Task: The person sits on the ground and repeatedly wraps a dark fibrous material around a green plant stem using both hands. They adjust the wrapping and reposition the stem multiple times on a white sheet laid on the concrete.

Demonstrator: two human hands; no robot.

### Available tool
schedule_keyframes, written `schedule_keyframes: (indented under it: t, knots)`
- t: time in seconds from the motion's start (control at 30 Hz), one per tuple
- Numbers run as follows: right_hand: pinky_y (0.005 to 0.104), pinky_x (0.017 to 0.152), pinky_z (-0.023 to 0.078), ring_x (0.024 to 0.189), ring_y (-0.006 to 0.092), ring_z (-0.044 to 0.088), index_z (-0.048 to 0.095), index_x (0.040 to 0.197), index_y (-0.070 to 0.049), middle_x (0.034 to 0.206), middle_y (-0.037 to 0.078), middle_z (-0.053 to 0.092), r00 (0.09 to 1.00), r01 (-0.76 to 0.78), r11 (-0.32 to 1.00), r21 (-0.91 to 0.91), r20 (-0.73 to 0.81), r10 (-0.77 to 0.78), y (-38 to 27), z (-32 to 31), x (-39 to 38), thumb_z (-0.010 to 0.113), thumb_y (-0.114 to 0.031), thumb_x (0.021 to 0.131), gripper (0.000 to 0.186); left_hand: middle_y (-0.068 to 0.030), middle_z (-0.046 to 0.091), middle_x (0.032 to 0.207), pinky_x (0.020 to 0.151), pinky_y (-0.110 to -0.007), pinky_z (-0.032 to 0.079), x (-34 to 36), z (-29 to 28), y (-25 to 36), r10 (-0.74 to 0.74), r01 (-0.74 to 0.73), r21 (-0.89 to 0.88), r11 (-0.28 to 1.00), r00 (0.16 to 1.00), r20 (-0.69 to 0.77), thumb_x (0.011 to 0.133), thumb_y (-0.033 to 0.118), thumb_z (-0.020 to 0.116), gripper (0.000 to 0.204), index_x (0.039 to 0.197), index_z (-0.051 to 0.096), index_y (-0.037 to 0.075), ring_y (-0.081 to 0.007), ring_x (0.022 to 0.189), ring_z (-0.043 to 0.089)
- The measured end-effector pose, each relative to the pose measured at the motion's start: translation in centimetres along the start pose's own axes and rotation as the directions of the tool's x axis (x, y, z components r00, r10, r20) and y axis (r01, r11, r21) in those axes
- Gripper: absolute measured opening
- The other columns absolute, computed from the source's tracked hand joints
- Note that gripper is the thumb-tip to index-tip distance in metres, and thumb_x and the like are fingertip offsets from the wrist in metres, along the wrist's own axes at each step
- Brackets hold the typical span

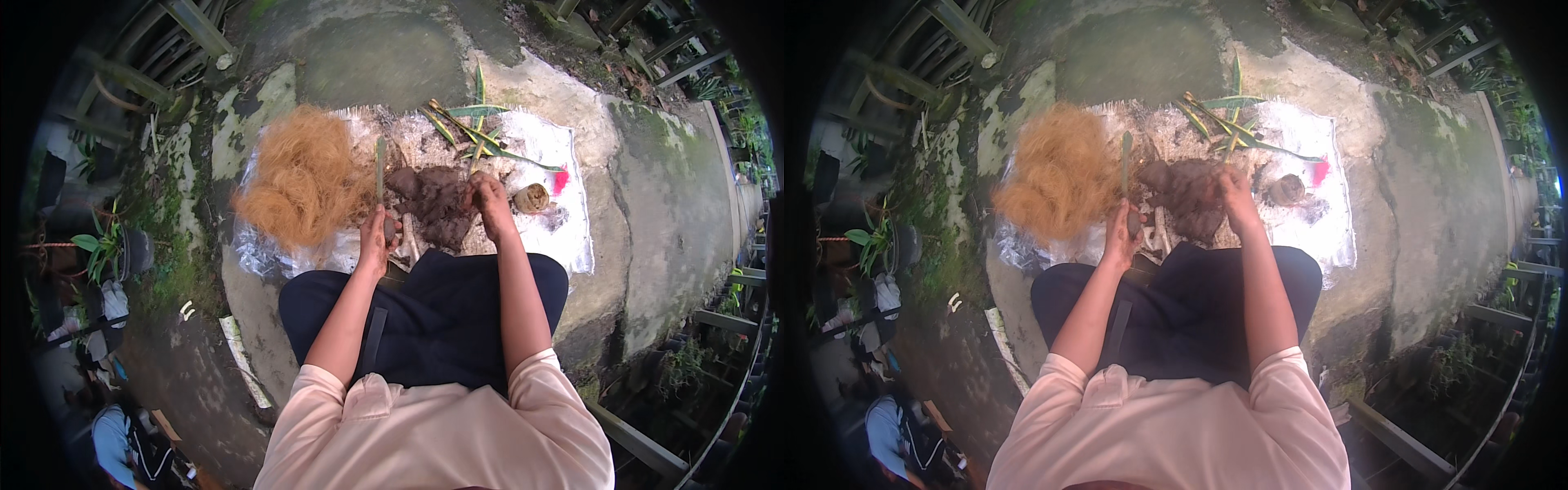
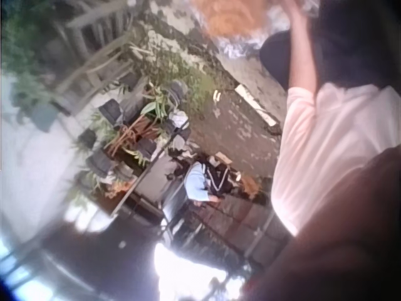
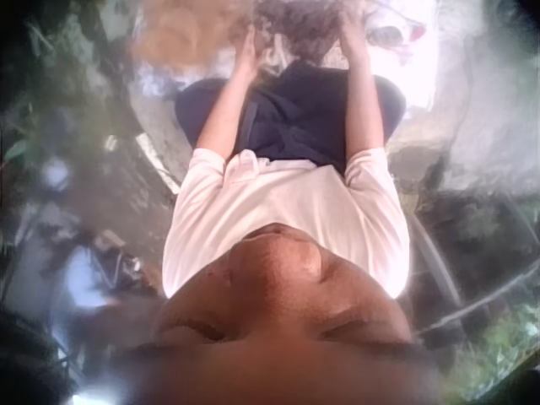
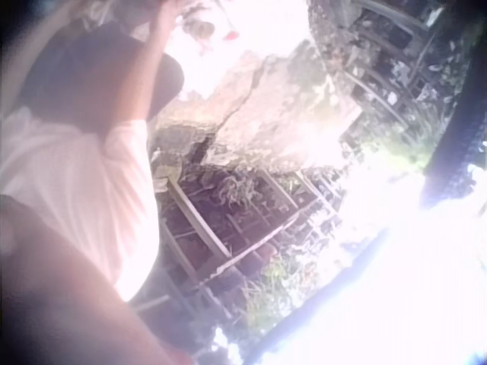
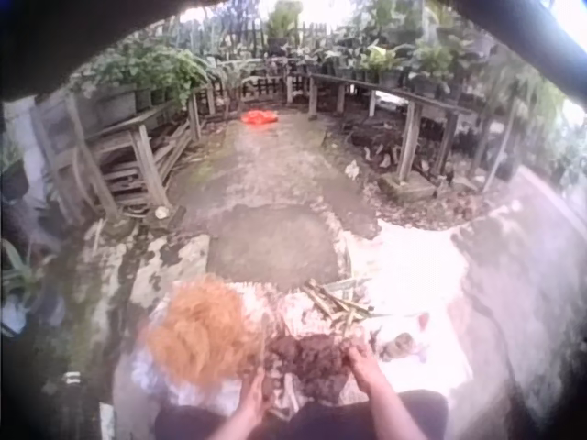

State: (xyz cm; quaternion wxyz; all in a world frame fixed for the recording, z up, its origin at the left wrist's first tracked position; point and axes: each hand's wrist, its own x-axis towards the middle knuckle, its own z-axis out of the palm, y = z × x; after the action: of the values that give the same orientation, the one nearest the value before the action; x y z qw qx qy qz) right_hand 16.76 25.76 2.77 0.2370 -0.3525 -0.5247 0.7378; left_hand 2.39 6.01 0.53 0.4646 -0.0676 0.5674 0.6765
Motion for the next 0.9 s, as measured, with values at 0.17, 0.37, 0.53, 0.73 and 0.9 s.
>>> schedule_keyframes:
  t: [0.17,0.37,0.53,0.73,0.9]
  knots:
    - [0.0278,0.060,0.046,0.064,0.0132,0.057,0.056,0.094,-0.005,0.076,0.005,0.061,0.988,0.049,0.997,-0.067,-0.142,-0.059,-0.7,-0.9,0.1,0.047,-0.031,0.104,0.029,-0.0027,0.058,0.076,0.043,-0.024,0.032,0.3,-0.3,-0.3,0.010,-0.011,0.006,1.000,0.999,0.037,0.098,0.049,0.055,0.034,0.094,0.052,0.015,-0.0102,0.049,0.046]
    - [0.0298,0.073,0.051,0.086,0.0173,0.061,0.056,0.117,-0.002,0.107,0.015,0.063,0.921,0.105,0.979,-0.173,-0.355,-0.161,1.0,-1.9,2.0,0.053,-0.019,0.095,0.028,-0.0006,0.059,0.074,0.043,-0.024,0.037,0.2,-0.2,-0.1,-0.008,0.009,-0.029,1.000,0.999,0.037,0.099,0.044,0.057,0.029,0.089,0.056,0.016,-0.0086,0.055,0.052]
    - [0.0418,0.096,0.047,0.113,0.0354,0.059,0.053,0.134,-0.004,0.130,0.024,0.055,0.871,-0.035,0.769,-0.638,-0.396,-0.289,2.8,-2.6,2.3,0.060,-0.022,0.091,0.047,-0.0009,0.059,0.079,0.047,-0.022,0.035,0.3,-0.3,-0.3,-0.038,0.037,0.018,0.999,0.999,0.035,0.097,0.052,0.054,0.034,0.095,0.053,0.018,-0.0093,0.055,0.049]
    - [0.0427,0.089,0.048,0.104,0.0363,0.063,0.067,0.113,-0.003,0.110,0.021,0.066,0.847,-0.077,0.636,-0.768,-0.387,-0.365,2.2,-3.3,2.4,0.060,-0.028,0.093,0.033,-0.0013,0.059,0.075,0.045,-0.025,0.040,0.2,-0.2,-0.1,-0.018,0.019,-0.036,0.999,0.999,0.035,0.098,0.046,0.057,0.031,0.091,0.056,0.016,-0.0099,0.054,0.053]
    - [0.0383,0.072,0.050,0.076,0.0300,0.067,0.068,0.111,-0.007,0.086,0.013,0.071,0.831,-0.020,0.691,-0.722,-0.396,-0.391,0.6,-2.8,1.7,0.064,-0.015,0.091,0.022,-0.0010,0.060,0.076,0.048,-0.025,0.042,0.1,-0.4,0.1,-0.024,0.026,-0.036,0.999,0.998,0.057,0.097,0.047,0.058,0.032,0.091,0.056,0.016,-0.0097,0.057,0.054]
